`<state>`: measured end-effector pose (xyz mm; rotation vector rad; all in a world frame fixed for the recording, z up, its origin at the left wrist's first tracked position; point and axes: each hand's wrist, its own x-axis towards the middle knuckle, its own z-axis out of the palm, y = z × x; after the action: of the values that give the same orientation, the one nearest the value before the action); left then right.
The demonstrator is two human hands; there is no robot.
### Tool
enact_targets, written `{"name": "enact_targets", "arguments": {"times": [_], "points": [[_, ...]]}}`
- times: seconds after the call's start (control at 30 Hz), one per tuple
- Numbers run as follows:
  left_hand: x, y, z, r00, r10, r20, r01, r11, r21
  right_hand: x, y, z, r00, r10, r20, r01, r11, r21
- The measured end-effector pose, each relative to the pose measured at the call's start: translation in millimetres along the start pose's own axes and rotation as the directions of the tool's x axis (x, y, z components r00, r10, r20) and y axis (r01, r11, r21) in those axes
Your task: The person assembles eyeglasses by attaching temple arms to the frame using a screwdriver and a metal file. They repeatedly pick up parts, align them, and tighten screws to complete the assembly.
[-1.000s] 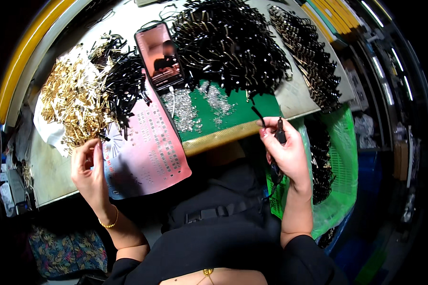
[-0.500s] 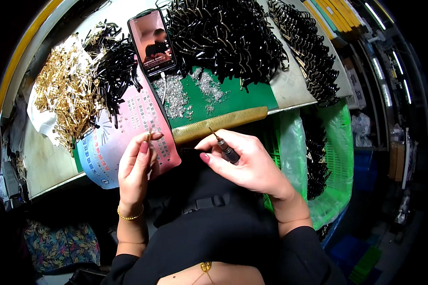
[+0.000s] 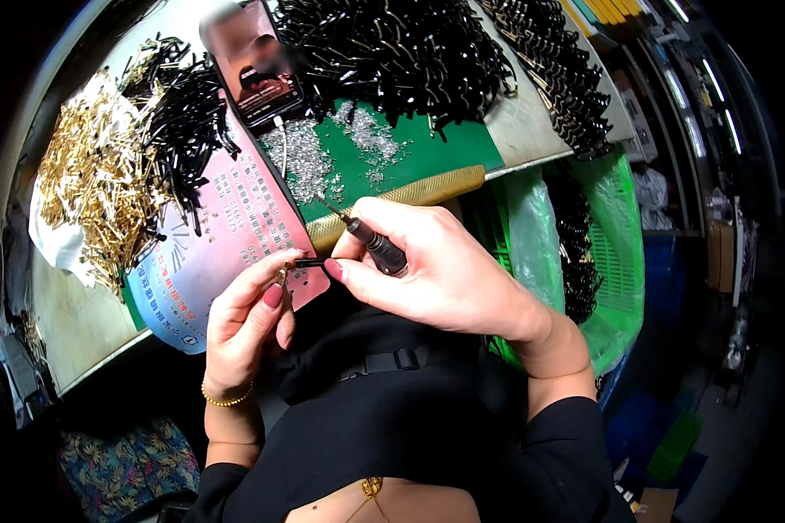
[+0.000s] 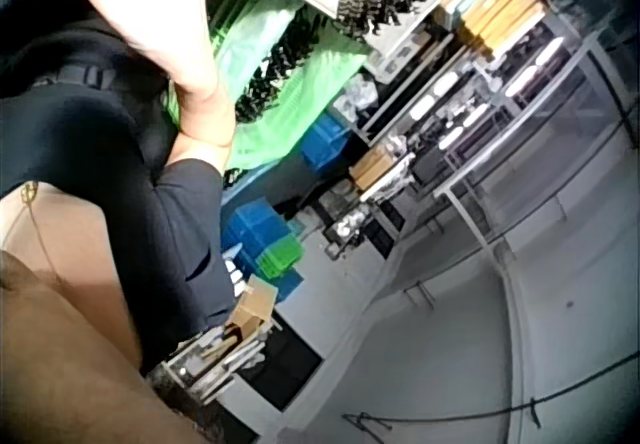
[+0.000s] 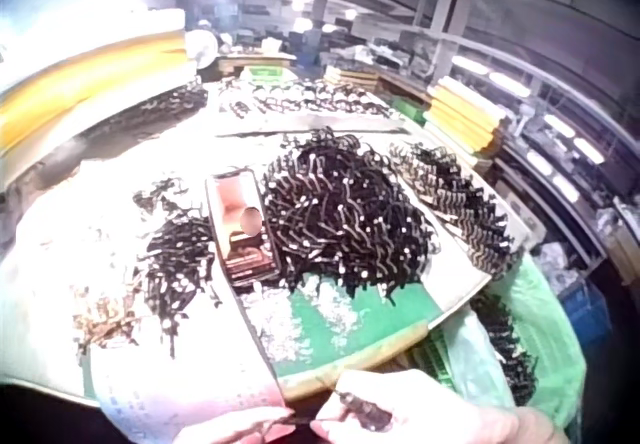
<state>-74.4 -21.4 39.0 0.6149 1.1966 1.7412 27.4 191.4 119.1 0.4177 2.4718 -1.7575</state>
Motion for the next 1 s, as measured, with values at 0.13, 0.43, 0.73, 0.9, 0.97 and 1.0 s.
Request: {"name": "enact_targets", "arguments": {"times": [0.13, 0.43, 0.73, 0.9, 0.97, 1.0], "points": [[11, 9, -6, 0.994, -0.026, 0.109, -0.002, 0.968, 0.250, -5, -2, -8, 0.999, -0.009, 0.036, 0.015, 0.986, -0.167], [27, 11, 1, 0.982, -0.077, 0.171, 0.025, 0.957, 0.289, -7, -6, -32, 0.993, 0.024, 0.118, 0.022, 0.929, -0.369], [27, 13, 3, 0.976, 0.006, 0.219, -0.151, 0.742, 0.653, 22, 14, -40, 0.912, -0.091, 0.400, 0.249, 0.897, -0.364], [30, -4, -4, 0.983, -0.048, 0.177, -0.099, 0.675, 0.731, 25, 21, -35, 0.911, -0.008, 0.413, 0.181, 0.906, -0.383], [29, -7, 1, 0.991, 0.008, 0.136, -0.109, 0.645, 0.756, 29, 26, -44, 0.917, 0.044, 0.397, 0.107, 0.931, -0.350], [26, -8, 4, 0.993, 0.034, 0.110, -0.107, 0.628, 0.771, 32, 30, -49, 0.920, 0.071, 0.385, 0.058, 0.948, -0.312]]}}
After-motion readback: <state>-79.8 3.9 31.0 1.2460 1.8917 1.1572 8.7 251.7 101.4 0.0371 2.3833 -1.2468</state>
